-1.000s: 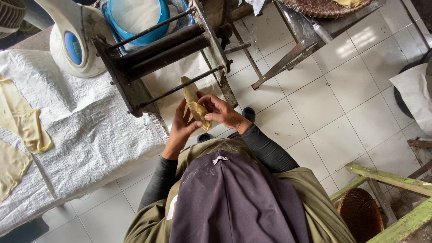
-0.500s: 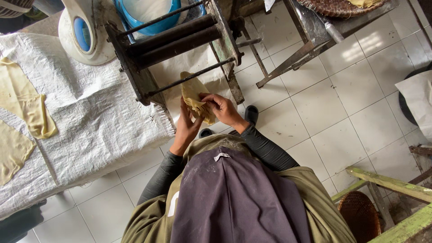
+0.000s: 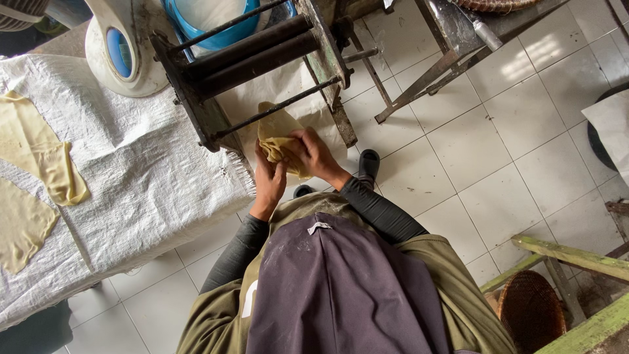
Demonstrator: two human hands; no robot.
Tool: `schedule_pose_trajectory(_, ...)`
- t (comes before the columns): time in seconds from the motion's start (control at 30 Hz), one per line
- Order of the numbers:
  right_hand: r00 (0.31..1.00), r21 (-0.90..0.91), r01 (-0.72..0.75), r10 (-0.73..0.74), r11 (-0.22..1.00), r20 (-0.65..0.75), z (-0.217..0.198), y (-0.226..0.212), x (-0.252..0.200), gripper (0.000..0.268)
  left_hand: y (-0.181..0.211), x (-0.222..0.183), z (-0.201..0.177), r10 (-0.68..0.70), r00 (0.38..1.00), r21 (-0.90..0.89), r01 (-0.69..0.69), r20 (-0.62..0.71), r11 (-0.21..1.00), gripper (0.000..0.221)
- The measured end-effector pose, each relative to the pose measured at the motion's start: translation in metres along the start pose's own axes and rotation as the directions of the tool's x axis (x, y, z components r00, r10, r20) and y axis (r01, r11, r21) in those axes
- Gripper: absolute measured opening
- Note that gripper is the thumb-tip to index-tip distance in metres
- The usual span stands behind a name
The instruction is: The person processes dough by folding a sheet and feeding it through a mechanical pasta-style roller machine.
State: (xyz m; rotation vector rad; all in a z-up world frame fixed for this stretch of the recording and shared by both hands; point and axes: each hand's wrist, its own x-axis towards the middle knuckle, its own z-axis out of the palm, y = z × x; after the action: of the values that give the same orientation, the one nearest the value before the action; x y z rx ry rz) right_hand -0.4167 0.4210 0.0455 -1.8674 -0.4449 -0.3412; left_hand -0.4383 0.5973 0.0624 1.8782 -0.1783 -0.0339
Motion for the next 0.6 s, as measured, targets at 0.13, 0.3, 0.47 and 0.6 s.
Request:
schedule_pose_trajectory(0.13,0.973,-0.21,0.231,-0.229,0.95,0.037,0.01,0.009,-0.005,0.032,-0.005,0.005,0.0,-0.04,0.999,-0.097,0.036,-0.036,0.995,0.083)
schedule_pose_trajectory(0.3,0.991,0.001,-0.076,0.076,0.997,-0.111,0.024,0.041,-0.006,0.009,-0.016,0.01,0.002,0.051,0.996,-0.229,-0.067,-0.073,0.971,0.067)
schedule_pose_trajectory(0.47,0.9,0.232,-0.35,0.394,0.908,-0.188,0.005,0.077,-0.009,0.01,-0.024,0.002,-0.015,-0.183,0.981,-0.498,0.129,-0.061,0.858,0.06)
schedule_pose_trajectory(0.6,0.837,0.319,-0.418,0.497,0.851,-0.229,-0.003,0.097,-0.013,0.018,-0.026,-0.011,-0.031,-0.231,0.962,-0.568,0.11,-0.146,0.816,0.047)
